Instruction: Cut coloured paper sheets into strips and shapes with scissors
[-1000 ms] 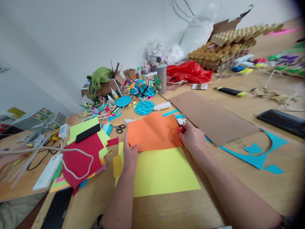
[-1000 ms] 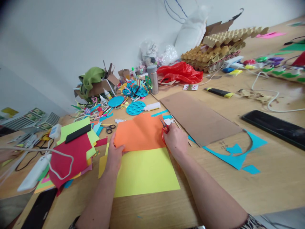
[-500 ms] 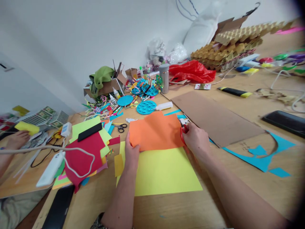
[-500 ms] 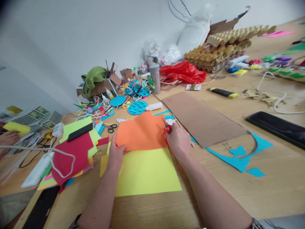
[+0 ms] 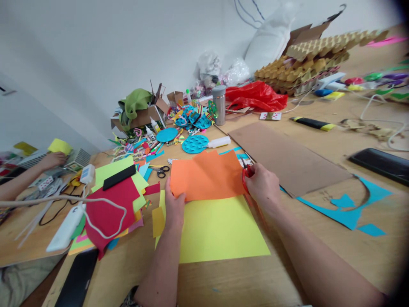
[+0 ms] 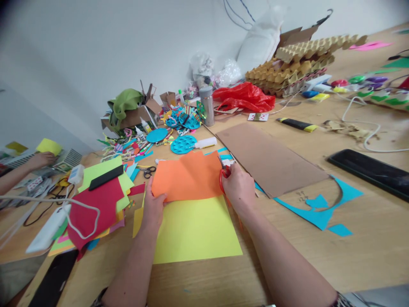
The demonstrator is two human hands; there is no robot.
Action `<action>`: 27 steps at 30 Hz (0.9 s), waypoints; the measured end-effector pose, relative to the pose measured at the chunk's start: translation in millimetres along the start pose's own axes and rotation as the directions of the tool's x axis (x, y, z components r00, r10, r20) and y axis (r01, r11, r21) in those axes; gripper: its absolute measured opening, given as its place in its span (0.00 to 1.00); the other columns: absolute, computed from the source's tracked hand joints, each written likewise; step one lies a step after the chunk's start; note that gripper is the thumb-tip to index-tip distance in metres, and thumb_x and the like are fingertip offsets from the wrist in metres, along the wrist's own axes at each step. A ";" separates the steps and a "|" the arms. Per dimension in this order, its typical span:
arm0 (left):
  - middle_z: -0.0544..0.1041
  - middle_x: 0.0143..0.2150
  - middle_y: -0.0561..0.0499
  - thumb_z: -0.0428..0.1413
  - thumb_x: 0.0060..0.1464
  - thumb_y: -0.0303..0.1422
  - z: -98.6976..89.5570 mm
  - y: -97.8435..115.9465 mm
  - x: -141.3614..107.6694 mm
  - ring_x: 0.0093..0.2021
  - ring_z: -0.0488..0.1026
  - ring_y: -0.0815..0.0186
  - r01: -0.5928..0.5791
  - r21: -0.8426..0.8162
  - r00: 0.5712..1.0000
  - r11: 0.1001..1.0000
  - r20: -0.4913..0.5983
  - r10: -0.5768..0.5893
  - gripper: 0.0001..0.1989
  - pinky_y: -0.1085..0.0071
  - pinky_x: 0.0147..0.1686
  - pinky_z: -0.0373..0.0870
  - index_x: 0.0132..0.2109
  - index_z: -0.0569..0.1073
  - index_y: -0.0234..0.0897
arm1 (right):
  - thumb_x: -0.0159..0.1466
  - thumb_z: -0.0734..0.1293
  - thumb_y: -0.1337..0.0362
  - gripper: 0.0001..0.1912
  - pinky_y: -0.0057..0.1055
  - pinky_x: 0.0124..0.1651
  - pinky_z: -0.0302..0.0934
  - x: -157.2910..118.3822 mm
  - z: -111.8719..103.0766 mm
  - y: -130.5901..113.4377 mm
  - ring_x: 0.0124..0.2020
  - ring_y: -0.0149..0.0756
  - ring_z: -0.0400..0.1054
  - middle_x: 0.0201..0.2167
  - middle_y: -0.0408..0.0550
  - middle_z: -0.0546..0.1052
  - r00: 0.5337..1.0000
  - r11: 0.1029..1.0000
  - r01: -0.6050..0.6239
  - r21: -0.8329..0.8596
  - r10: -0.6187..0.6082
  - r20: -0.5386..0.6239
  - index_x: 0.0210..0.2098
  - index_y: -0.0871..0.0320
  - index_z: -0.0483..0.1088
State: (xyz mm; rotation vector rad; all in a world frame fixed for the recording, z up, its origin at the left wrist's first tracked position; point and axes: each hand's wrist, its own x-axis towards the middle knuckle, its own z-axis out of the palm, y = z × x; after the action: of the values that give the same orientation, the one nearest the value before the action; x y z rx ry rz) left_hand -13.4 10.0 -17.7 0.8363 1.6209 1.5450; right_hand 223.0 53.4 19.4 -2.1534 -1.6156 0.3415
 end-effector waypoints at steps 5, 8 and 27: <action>0.61 0.62 0.46 0.54 0.44 0.20 0.9 10.6 -4.7 0.51 0.71 0.61 -0.089 -0.095 0.996 0.992 -0.032 0.087 0.45 0.71 0.36 0.74 0.65 0.46 0.55 | 0.58 0.60 0.59 0.06 0.30 0.31 0.54 0.2 -1.0 1.4 0.31 0.43 0.68 0.28 0.51 0.75 0.998 0.991 -0.001 0.131 0.008 -0.056 0.32 0.54 0.66; 0.58 0.63 0.47 0.53 0.44 0.21 0.3 14.3 -5.0 0.52 0.70 0.59 -0.129 -0.109 0.990 0.986 -0.070 0.122 0.45 0.71 0.34 0.74 0.65 0.44 0.57 | 0.58 0.60 0.61 0.04 0.29 0.31 0.55 -1.3 -0.5 1.5 0.29 0.40 0.66 0.27 0.49 0.74 0.995 0.977 0.036 0.210 -0.016 -0.098 0.30 0.53 0.64; 0.68 0.58 0.43 0.49 0.47 0.21 -9.9 32.6 -4.0 0.49 0.73 0.62 -0.058 -0.251 0.998 0.966 -0.001 0.059 0.37 0.68 0.42 0.73 0.65 0.53 0.45 | 0.45 0.71 0.62 0.11 0.24 0.21 0.52 -1.4 -4.4 -0.5 0.19 0.27 0.58 0.18 0.39 0.67 0.993 0.506 -0.109 0.856 0.018 0.116 0.25 0.59 0.66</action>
State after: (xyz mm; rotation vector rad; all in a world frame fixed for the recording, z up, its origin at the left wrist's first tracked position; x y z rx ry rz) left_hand -20.8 3.5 15.2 0.7543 1.3696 1.7438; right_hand 224.1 51.4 23.5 -1.3864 -1.0100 1.0430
